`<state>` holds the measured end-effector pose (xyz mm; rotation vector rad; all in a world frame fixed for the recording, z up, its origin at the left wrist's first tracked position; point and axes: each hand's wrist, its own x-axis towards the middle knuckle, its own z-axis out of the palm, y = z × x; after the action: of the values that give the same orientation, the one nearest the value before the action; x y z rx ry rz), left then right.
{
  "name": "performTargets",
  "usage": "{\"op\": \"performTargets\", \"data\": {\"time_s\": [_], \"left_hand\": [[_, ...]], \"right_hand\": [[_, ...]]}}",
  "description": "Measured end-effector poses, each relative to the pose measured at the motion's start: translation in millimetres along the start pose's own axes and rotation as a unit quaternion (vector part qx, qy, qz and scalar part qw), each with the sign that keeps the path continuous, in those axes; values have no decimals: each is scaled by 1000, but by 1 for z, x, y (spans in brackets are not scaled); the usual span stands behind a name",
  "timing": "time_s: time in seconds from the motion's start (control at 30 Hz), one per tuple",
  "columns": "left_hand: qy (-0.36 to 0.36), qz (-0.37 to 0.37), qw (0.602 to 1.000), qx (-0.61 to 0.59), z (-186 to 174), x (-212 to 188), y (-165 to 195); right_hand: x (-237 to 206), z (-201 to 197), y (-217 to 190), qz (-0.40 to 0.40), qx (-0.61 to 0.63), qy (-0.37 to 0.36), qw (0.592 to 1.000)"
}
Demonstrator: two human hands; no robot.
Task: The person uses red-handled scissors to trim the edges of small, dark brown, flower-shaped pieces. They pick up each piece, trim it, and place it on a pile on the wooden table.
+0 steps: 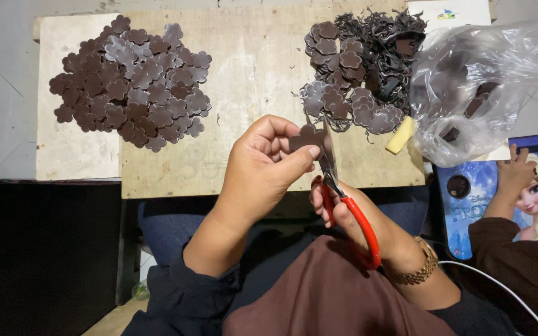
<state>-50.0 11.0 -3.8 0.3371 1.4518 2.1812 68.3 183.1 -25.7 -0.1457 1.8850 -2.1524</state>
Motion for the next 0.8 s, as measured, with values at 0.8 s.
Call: {"op": "performTargets", "data": {"time_s": [0.8], "left_hand": [[-12,-1,1000,10,-6,6,3]], "right_hand": [[1,-8,6,17,45,-22,999]]}}
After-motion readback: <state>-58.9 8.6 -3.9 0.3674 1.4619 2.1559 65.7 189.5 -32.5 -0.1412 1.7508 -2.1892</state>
